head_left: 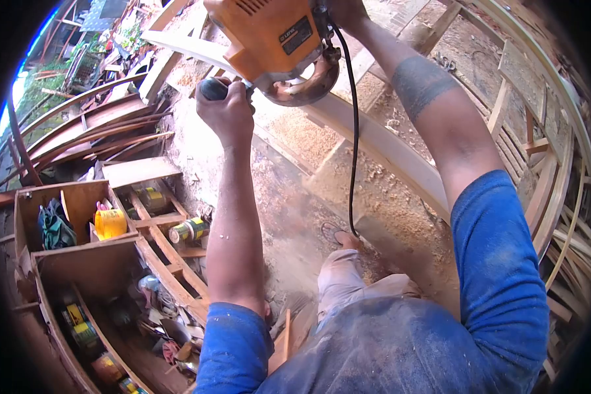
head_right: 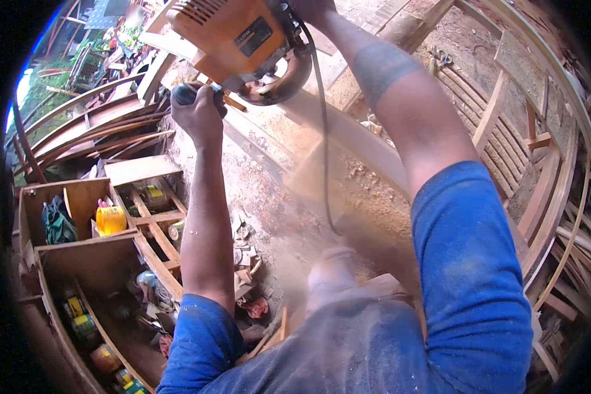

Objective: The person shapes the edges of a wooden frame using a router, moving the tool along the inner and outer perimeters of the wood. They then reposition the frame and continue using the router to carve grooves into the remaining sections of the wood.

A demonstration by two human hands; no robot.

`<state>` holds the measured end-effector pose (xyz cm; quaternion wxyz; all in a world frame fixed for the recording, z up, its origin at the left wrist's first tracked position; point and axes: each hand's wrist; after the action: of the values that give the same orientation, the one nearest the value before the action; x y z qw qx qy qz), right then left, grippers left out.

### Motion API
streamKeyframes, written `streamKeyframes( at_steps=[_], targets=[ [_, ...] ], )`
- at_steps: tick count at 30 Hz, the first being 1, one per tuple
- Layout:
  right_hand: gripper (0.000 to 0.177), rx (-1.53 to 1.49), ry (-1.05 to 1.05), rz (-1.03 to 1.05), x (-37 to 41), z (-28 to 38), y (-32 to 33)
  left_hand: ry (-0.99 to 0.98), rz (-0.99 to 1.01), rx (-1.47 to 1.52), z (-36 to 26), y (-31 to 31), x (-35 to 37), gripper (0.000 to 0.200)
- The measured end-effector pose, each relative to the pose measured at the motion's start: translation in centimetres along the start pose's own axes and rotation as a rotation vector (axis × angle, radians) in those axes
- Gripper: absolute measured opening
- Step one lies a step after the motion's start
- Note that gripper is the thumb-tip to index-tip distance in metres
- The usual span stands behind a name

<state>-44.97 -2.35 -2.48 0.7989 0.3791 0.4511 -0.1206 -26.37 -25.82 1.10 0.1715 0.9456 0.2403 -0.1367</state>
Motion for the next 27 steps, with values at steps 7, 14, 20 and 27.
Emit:
streamKeyframes(
  at_steps=[7,14,20,27],
  targets=[
    [0.013,-0.061,-0.100,0.048,-2.5,1.2,-3.1,0.023,0.070,0.019,2.7,1.5,-6.3,0.013],
    [0.036,-0.370,-0.491,-0.002,-5.3,1.2,-8.4,-0.026,0.050,-0.052,4.7,2.8,-11.8,0.012],
    [0.027,-0.272,-0.397,0.021,-7.9,3.4,-10.5,0.000,0.078,0.052,7.2,3.4,-16.0,0.014],
    [0.042,-0.419,-0.690,-0.021,-10.8,3.7,-15.2,0.020,0.085,0.071,8.9,4.4,-20.4,0.016]
  ],
)
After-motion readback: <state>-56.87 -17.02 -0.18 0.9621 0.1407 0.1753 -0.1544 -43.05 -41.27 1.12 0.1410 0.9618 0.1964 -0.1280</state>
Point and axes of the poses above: each hand's wrist, its own x-axis away from the middle knuckle, its own y-axis out of the back of the hand, z = x × y, and after that the axes turned 15 degrees about -x, right-handed
